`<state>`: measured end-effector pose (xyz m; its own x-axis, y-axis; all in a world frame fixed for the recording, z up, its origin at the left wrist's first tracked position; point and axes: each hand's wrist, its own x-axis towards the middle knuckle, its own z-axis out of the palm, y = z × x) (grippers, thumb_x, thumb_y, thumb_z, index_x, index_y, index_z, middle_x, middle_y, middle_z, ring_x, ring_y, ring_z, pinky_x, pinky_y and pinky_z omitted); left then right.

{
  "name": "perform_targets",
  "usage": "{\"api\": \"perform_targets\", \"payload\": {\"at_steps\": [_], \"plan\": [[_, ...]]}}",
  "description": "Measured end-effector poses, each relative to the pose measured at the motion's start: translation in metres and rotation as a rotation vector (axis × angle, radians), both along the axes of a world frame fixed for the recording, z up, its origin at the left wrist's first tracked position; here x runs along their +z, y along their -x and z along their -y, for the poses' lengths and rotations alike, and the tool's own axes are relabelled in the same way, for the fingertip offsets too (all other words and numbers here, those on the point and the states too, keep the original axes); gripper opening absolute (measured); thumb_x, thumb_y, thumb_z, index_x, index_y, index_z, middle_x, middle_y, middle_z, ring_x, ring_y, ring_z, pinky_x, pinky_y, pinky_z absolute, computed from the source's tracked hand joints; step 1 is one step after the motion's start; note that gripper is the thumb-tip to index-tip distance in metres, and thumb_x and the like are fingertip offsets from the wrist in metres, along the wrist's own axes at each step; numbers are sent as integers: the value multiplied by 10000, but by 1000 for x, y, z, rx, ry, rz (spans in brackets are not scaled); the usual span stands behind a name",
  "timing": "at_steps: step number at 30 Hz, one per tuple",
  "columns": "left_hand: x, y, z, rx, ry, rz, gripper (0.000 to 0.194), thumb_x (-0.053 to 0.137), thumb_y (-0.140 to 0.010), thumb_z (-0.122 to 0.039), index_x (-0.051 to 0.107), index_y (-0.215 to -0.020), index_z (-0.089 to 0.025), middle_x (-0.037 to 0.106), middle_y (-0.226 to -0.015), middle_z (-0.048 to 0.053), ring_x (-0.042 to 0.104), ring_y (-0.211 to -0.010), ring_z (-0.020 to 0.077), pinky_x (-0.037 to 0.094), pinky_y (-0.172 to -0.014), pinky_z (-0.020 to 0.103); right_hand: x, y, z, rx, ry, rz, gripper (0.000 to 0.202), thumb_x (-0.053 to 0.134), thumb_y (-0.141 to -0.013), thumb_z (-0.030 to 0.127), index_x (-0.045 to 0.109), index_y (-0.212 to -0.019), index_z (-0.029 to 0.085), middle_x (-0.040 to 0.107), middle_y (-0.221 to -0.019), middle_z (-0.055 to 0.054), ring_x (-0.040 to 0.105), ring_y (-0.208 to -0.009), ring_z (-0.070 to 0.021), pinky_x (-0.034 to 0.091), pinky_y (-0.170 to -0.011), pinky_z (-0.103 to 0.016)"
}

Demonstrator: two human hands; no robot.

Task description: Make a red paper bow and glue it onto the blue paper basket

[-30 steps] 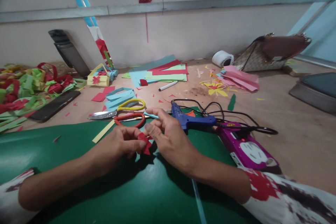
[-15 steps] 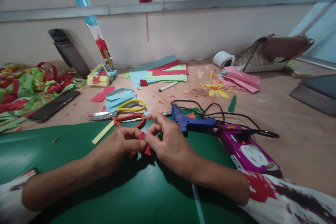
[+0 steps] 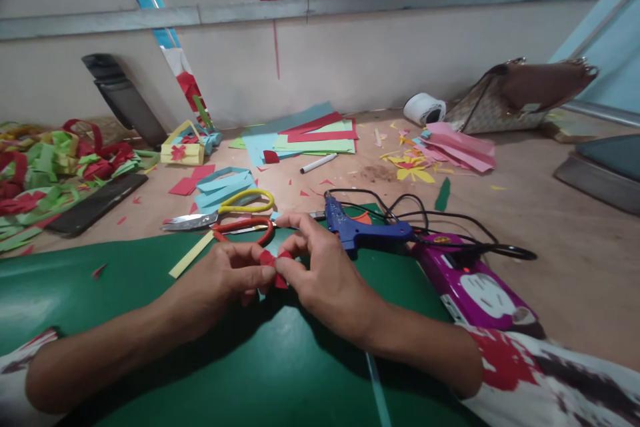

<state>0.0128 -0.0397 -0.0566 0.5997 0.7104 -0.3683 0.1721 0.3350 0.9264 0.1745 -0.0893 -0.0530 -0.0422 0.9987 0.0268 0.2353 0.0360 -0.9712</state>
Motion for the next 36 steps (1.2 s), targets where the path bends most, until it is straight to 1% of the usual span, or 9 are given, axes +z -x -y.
{"api": "perform_targets", "payload": {"at_steps": [4, 7, 13, 15, 18, 21, 24, 27, 36], "plan": [[-2, 1, -1, -43, 17, 59, 128, 697, -656, -215, 618, -718, -136, 597, -641, 4, 481, -543, 80, 362, -467, 177, -1, 0, 0, -16, -17, 65, 394, 519, -780, 90, 455, -1158, 185, 560, -697, 56, 573, -625, -117, 457, -609, -255], [-3, 2, -2, -46, 17, 77, 158, 703, -679, -264, 618, -729, -141, 612, -660, 12, 509, -561, 92, 385, -474, 182, 0, 0, 0, 11, -28, 90, 412, 516, -773, 81, 447, -1169, 174, 557, -697, 53, 574, -624, -119, 466, -613, -260], [4, 2, 0, -36, -101, -12, 211, 693, -720, -328, 614, -676, -137, 584, -613, -15, 436, -480, 59, 344, -456, 179, -1, 0, 1, 19, -21, 82, 390, 534, -784, 90, 462, -1156, 182, 570, -711, 44, 561, -639, -118, 445, -618, -254], [4, 1, 1, -9, -121, -10, 216, 693, -719, -335, 621, -686, -134, 581, -611, -16, 427, -483, 59, 335, -462, 181, -3, -1, 1, 15, -6, 23, 371, 530, -830, 148, 447, -1191, 183, 559, -702, 42, 542, -627, -119, 426, -589, -250], [2, 1, 2, 34, -103, 21, 229, 692, -721, -345, 611, -686, -134, 577, -613, -12, 422, -498, 63, 329, -470, 183, -5, -5, 1, -5, -26, -20, 321, 457, -928, 322, 435, -1220, 188, 554, -728, 24, 513, -614, -120, 400, -555, -250], [-1, 0, 1, 66, -68, 34, 239, 699, -719, -347, 588, -674, -141, 571, -613, -18, 413, -496, 61, 317, -467, 184, -5, -6, 1, -16, -46, -28, 334, 437, -941, 394, 450, -1207, 192, 568, -789, 5, 509, -635, -119, 399, -561, -250], [-1, -1, 2, 68, -68, 14, 270, 711, -707, -372, 575, -665, -143, 561, -607, -22, 413, -495, 66, 311, -464, 188, -6, -4, 2, 17, -27, -49, 372, 550, -875, 274, 434, -1222, 204, 553, -743, 36, 531, -640, -117, 423, -597, -250], [2, -1, 4, 35, -99, -13, 316, 710, -704, -423, 580, -679, -136, 563, -618, -11, 417, -516, 76, 321, -480, 195, -6, 0, 2, -8, -19, -2, 448, 575, -797, 142, 438, -1219, 203, 557, -713, 52, 548, -643, -117, 442, -630, -256], [1, -3, 9, 16, -200, -54, 270, 647, -743, -381, 547, -645, -150, 543, -602, -9, 421, -520, 93, 340, -503, 217, -8, 5, 3, -4, -152, 184, 416, 505, -772, 85, 460, -1170, 200, 563, -725, 41, 542, -626, -109, 436, -588, -234]]}}
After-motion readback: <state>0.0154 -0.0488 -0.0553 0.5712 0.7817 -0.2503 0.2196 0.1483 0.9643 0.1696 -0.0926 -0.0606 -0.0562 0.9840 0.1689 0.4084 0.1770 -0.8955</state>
